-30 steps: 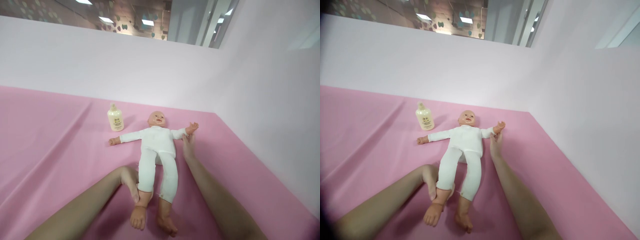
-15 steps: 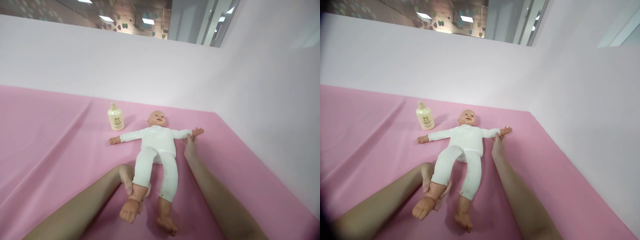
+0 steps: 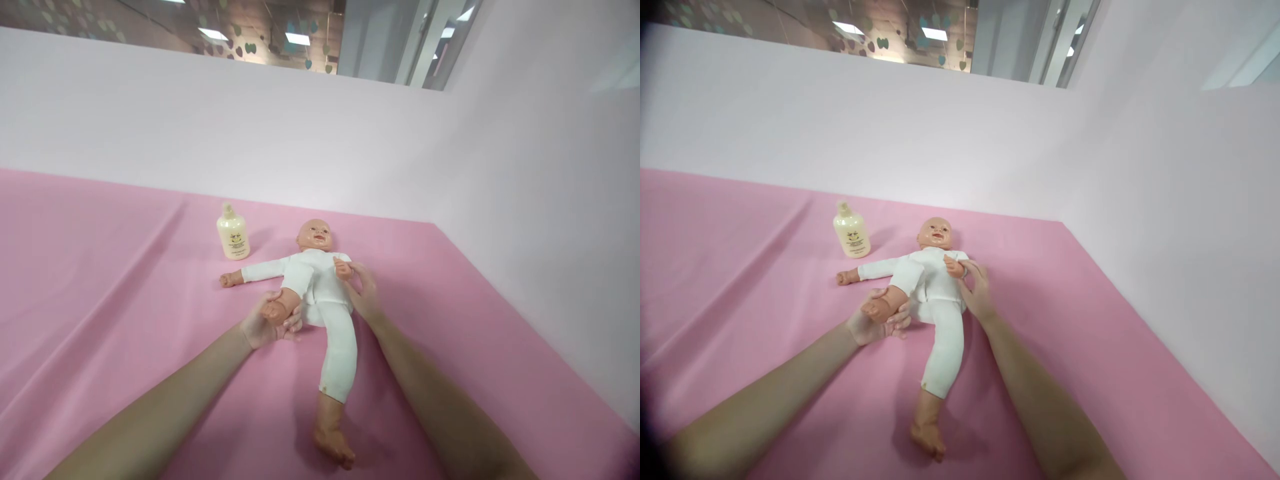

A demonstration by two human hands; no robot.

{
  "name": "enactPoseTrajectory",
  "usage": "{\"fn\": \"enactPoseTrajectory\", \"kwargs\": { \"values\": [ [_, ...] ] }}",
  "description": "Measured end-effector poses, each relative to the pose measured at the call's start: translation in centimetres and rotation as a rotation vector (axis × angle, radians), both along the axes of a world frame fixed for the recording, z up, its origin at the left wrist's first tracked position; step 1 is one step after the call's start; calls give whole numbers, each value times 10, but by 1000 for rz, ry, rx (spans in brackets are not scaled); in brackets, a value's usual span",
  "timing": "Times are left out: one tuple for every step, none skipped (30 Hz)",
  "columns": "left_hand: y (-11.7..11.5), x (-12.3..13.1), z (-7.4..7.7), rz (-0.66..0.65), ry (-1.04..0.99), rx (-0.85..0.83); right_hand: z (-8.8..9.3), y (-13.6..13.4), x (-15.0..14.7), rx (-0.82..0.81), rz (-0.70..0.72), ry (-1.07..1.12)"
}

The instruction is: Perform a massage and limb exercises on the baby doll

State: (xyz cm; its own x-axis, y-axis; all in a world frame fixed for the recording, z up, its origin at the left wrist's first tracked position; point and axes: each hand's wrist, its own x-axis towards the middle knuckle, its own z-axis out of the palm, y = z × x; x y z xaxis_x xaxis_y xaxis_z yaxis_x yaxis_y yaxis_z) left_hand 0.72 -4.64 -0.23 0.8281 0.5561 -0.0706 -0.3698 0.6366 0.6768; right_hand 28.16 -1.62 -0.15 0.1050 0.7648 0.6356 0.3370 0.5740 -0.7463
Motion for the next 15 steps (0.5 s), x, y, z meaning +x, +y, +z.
{"fn": "enactPoseTrajectory", "kwargs": {
  "values": [
    [-1,1,0,18,26,-14,1,0,-1,24,3,-58],
    [-1,2,-1,28,51,-23,1,0,-1,44,12,-126],
    [-2,3,-1,30,74,-27,2,0,-2,62,24,-197],
    [-2,3,-2,25,91,-27,3,0,-2,78,37,-261],
    [-2,3,-3,17,104,-24,3,0,-2,91,49,-311],
    [-2,4,-4,10,110,-22,4,0,-3,99,57,-348],
    [-2,3,-5,3,111,-19,4,0,-3,104,58,-368],
    [-1,3,-6,-4,108,-15,4,0,-3,106,55,-376],
    [0,3,-7,-14,100,-8,4,-1,-3,103,49,-373],
    [0,2,-8,-29,90,5,3,-1,-3,94,45,-359],
    [1,1,-10,-50,76,25,2,0,-3,84,38,-329],
    [1,1,-11,-75,57,54,1,0,-3,73,30,-284],
    [1,0,-13,-103,32,89,0,1,-2,59,19,-226],
    [0,-1,-14,-134,5,127,-1,2,-1,40,6,-158],
    [0,-2,-16,-172,-20,167,-2,4,0,14,-6,-84]
  ]
}}
